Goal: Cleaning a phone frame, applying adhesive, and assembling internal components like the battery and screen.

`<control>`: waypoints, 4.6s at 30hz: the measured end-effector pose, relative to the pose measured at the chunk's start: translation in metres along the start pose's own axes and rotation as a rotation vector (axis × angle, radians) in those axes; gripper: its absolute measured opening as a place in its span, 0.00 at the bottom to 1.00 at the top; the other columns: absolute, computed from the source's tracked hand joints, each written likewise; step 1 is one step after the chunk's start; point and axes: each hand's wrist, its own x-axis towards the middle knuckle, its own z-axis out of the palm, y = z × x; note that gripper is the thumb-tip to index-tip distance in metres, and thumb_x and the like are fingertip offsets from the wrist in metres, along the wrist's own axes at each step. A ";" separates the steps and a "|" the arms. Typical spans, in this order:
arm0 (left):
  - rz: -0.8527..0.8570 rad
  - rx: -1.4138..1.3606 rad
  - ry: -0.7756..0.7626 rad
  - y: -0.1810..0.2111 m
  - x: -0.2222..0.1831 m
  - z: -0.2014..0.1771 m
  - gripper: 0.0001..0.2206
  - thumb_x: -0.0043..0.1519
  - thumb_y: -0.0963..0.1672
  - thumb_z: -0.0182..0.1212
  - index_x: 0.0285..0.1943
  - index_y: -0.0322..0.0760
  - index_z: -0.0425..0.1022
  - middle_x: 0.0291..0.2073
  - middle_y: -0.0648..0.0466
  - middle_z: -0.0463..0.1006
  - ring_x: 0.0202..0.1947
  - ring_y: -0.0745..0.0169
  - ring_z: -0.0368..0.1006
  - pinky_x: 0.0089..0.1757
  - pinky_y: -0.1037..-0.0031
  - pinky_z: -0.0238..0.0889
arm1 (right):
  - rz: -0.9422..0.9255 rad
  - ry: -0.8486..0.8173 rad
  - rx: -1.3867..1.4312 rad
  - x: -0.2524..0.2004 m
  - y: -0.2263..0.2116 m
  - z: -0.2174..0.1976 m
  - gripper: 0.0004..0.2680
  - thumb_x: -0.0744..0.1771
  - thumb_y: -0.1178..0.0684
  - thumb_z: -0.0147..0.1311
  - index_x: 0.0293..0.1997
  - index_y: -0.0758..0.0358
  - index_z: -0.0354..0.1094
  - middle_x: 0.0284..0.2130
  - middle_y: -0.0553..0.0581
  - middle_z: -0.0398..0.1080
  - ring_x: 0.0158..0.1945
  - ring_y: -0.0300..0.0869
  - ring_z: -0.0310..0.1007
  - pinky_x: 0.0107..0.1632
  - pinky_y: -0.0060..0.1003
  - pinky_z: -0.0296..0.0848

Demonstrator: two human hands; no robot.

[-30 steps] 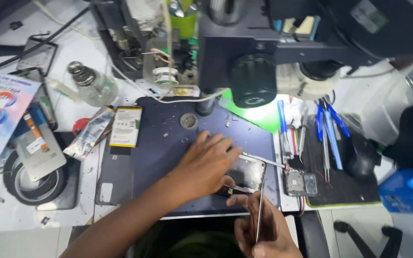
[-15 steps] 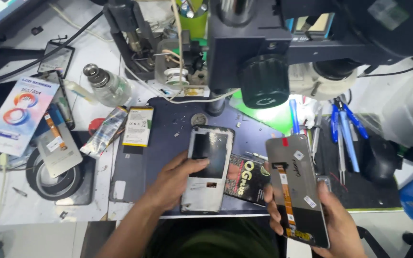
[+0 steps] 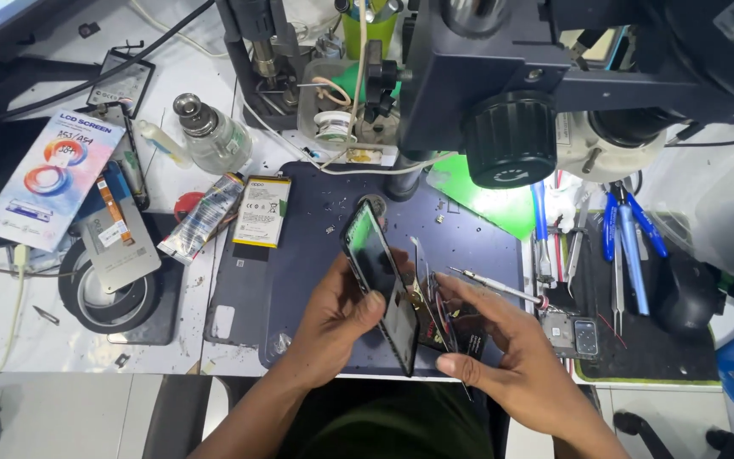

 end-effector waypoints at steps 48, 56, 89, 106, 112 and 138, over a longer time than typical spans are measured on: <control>-0.066 -0.429 -0.135 -0.046 0.003 -0.016 0.24 0.70 0.47 0.58 0.72 0.30 0.63 0.65 0.44 0.72 0.62 0.52 0.72 0.60 0.63 0.67 | -0.450 0.328 -0.316 0.002 0.003 0.025 0.31 0.60 0.33 0.62 0.70 0.50 0.61 0.57 0.58 0.62 0.60 0.45 0.66 0.52 0.37 0.74; -0.084 -0.472 -0.244 -0.005 0.005 -0.001 0.27 0.72 0.48 0.52 0.78 0.35 0.51 0.70 0.31 0.63 0.70 0.31 0.62 0.65 0.45 0.60 | -0.094 -0.117 0.545 0.010 0.034 0.031 0.31 0.63 0.58 0.62 0.75 0.64 0.48 0.31 0.62 0.84 0.33 0.43 0.79 0.36 0.46 0.88; 0.075 -0.209 -0.056 -0.020 -0.006 0.020 0.35 0.70 0.57 0.42 0.82 0.45 0.35 0.68 0.45 0.64 0.70 0.47 0.63 0.64 0.60 0.61 | -1.027 0.690 -0.988 -0.010 0.022 0.041 0.10 0.66 0.57 0.60 0.52 0.64 0.76 0.31 0.55 0.72 0.24 0.41 0.67 0.33 0.35 0.71; -0.235 -0.456 0.106 -0.017 0.002 0.042 0.33 0.68 0.57 0.35 0.72 0.32 0.66 0.63 0.44 0.74 0.65 0.51 0.70 0.65 0.64 0.61 | -0.989 0.399 -0.594 0.009 0.009 0.040 0.12 0.68 0.59 0.57 0.57 0.71 0.69 0.43 0.65 0.69 0.41 0.51 0.74 0.59 0.50 0.80; -0.171 -0.322 0.075 -0.016 0.000 0.042 0.32 0.70 0.56 0.33 0.72 0.30 0.65 0.68 0.45 0.70 0.71 0.54 0.63 0.69 0.65 0.53 | -1.000 0.392 -0.602 0.012 0.014 0.040 0.12 0.68 0.58 0.57 0.58 0.70 0.69 0.46 0.68 0.70 0.42 0.53 0.75 0.49 0.45 0.79; -0.168 -0.150 0.109 -0.023 -0.001 0.041 0.33 0.69 0.57 0.31 0.70 0.31 0.67 0.71 0.46 0.67 0.74 0.55 0.59 0.70 0.65 0.50 | -1.019 0.493 -0.793 0.011 0.008 0.048 0.11 0.67 0.55 0.56 0.54 0.68 0.72 0.53 0.70 0.68 0.51 0.64 0.71 0.54 0.54 0.76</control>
